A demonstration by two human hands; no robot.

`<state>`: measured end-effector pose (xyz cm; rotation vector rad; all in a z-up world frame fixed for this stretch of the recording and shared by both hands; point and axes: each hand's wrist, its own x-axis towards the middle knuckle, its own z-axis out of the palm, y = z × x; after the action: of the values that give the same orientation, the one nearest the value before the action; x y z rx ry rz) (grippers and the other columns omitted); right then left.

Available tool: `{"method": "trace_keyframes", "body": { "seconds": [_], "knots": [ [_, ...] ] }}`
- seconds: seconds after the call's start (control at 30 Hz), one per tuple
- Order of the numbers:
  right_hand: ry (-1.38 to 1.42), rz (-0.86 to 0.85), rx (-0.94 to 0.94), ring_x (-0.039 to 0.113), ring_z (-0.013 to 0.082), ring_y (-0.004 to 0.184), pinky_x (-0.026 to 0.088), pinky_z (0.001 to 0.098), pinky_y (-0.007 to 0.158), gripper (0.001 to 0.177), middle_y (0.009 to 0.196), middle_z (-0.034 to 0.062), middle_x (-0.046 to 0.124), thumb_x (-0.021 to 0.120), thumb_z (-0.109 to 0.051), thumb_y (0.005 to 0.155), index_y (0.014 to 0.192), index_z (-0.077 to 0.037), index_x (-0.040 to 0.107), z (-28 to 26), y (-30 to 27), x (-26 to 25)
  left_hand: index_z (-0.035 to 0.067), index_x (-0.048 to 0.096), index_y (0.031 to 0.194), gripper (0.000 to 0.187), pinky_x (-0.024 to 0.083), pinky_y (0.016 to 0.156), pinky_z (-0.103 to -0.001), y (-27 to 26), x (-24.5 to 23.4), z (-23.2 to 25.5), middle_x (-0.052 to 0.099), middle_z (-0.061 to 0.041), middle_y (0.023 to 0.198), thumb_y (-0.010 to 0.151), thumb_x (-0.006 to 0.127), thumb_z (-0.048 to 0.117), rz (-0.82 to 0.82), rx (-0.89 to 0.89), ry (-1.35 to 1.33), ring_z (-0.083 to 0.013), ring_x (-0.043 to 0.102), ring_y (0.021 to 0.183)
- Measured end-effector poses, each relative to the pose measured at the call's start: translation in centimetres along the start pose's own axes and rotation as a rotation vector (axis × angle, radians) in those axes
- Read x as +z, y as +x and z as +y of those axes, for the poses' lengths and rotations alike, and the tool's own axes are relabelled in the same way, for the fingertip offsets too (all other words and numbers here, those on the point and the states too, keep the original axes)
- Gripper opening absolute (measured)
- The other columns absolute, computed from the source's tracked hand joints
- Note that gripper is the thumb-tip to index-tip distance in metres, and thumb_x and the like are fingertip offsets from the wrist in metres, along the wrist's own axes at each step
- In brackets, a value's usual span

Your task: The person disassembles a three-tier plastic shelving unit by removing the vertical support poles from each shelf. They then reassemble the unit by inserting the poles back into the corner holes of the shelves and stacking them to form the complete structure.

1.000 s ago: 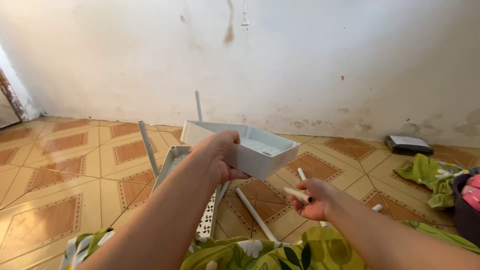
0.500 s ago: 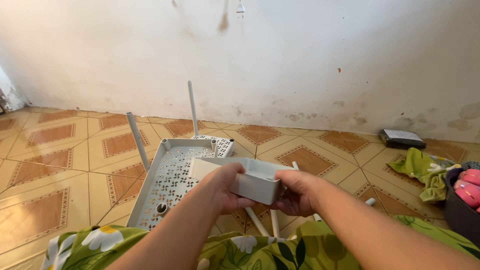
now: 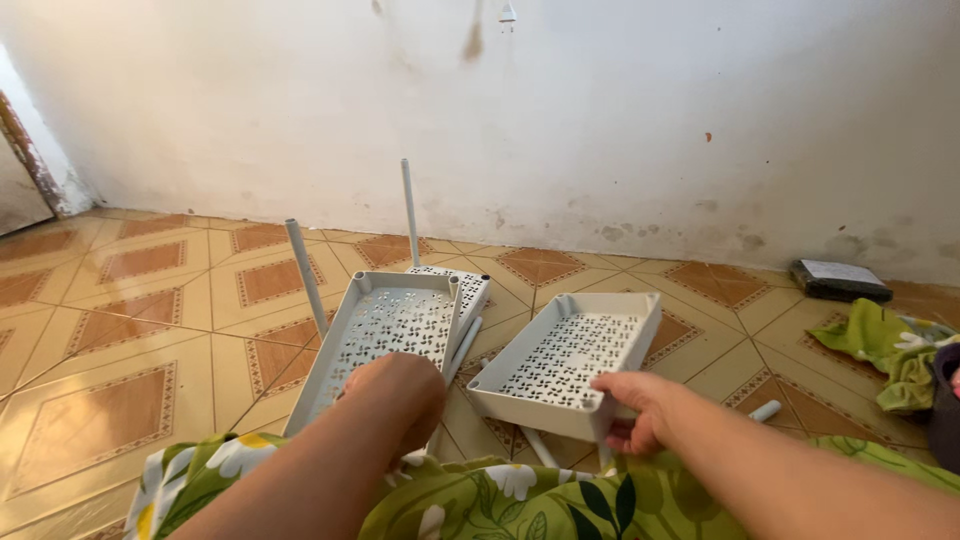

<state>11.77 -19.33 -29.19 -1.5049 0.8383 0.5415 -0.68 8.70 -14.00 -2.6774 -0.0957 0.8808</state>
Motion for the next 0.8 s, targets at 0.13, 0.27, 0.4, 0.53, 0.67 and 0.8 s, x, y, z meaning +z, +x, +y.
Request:
{"method": "trace_keyframes", "body": {
  "seconds": [0.13,0.27,0.4,0.53,0.67,0.8],
  "knots": [
    [0.173,-0.162,0.102,0.062,0.0401,0.115,0.052,0.0558,0.097,0.048,0.126,0.0239,0.063,0.069,-0.032,0.092,0.132,-0.009,0.056,1.8,1.7,-0.3,0.023,0.08,0.113,0.024,0.049,0.091,-0.049,-0.8,-1.9,-1.5,0.073,-0.007,0.113,0.091,0.072,0.021,0.122,-0.02,0.038,-0.0246,0.067,0.097],
    [0.112,-0.15,0.158,0.062,0.0406,0.116,0.052,0.061,0.095,0.045,0.129,0.0236,0.063,0.055,-0.037,0.099,0.132,-0.006,0.052,2.5,0.7,0.0,0.024,0.079,0.114,0.023,0.052,0.088,-0.043,-2.9,-5.3,-3.0,0.073,-0.007,0.113,0.093,0.07,0.022,0.216,-0.048,0.0,-0.0216,0.068,0.095],
    [-0.01,-0.204,-0.169,0.067,0.0345,0.108,0.056,0.0562,0.086,0.051,0.125,0.0187,0.069,0.044,-0.047,0.098,0.131,-0.01,0.057,0.7,-3.7,2.0,0.021,0.076,0.119,0.026,0.057,0.087,-0.04,-5.3,-9.1,-3.1,0.072,-0.01,0.115,0.095,0.066,0.021,0.336,-0.055,-0.059,-0.0212,0.07,0.095],
    [-0.097,-0.133,-0.588,0.059,0.029,0.115,0.052,0.0528,0.091,0.078,0.137,0.0166,0.055,0.035,-0.074,0.091,0.148,-0.021,0.043,-2.3,-10.6,3.6,0.01,0.073,0.122,0.028,0.055,0.091,-0.046,-8.2,-12.1,-2.9,0.074,-0.013,0.113,0.101,0.056,0.017,0.564,-0.055,-0.127,-0.0238,0.072,0.095],
    [-0.362,-0.215,-0.77,0.041,0.0299,0.137,0.042,0.0609,0.101,0.09,0.155,0.0118,0.04,0.047,-0.073,0.087,0.159,-0.027,0.019,-4.7,-14.8,4.9,0.006,0.074,0.123,0.033,0.056,0.094,-0.047,-10.7,-14.2,-3.3,0.078,-0.016,0.112,0.098,0.052,0.007,0.733,-0.079,-0.214,-0.0265,0.074,0.095],
    [-0.321,-0.057,-0.601,0.048,0.0362,0.139,0.047,0.0603,0.106,0.09,0.155,0.0184,0.047,0.068,-0.048,0.088,0.158,-0.016,0.021,-5.2,-13.6,5.6,0.007,0.067,0.128,0.039,0.057,0.095,-0.051,-11.0,-14.6,-3.8,0.073,-0.018,0.118,0.094,0.05,0.002,0.638,-0.109,-0.321,-0.0294,0.071,0.1]
  ]
}}
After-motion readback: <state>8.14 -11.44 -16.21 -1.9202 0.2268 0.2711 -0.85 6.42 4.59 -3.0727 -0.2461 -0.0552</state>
